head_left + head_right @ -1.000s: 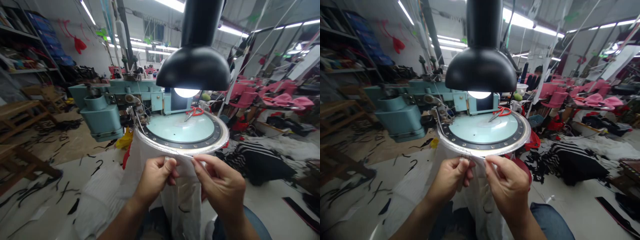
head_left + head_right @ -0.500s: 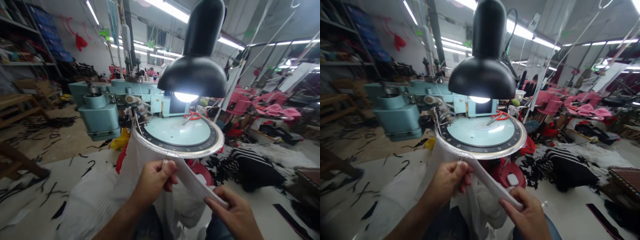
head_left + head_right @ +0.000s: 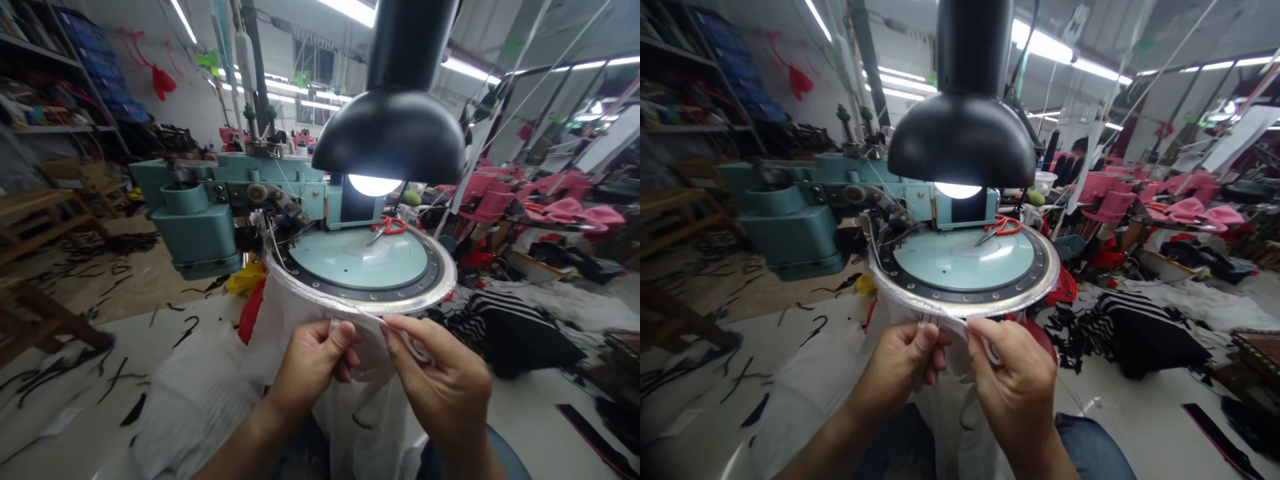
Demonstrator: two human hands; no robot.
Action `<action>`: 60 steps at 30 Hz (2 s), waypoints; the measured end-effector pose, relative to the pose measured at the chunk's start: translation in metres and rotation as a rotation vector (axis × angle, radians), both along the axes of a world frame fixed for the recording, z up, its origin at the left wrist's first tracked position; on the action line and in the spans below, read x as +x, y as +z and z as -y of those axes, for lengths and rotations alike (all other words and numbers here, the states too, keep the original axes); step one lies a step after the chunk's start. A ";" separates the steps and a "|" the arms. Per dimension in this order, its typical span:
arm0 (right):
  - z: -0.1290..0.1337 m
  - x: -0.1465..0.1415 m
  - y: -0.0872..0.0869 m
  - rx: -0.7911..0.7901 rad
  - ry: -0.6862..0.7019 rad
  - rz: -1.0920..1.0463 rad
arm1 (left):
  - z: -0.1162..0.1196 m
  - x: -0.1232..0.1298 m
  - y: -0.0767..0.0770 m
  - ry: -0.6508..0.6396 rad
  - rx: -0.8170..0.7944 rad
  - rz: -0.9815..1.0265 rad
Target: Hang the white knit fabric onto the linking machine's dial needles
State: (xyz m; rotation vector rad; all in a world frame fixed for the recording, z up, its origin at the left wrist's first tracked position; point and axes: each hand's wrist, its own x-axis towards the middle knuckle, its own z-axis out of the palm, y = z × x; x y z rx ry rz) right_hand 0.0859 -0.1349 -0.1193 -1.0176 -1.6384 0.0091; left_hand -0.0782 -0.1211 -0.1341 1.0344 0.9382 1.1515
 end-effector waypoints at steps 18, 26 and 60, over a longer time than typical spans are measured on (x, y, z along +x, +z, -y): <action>0.005 0.087 -0.062 -0.356 0.087 -0.206 | -0.005 0.018 0.008 -0.014 0.024 -0.051; -0.013 0.037 0.012 -0.046 0.203 0.095 | 0.009 0.033 0.007 0.035 0.067 -0.043; -0.038 0.077 -0.005 -0.047 0.142 -0.132 | -0.096 0.044 0.136 -0.623 0.665 -1.219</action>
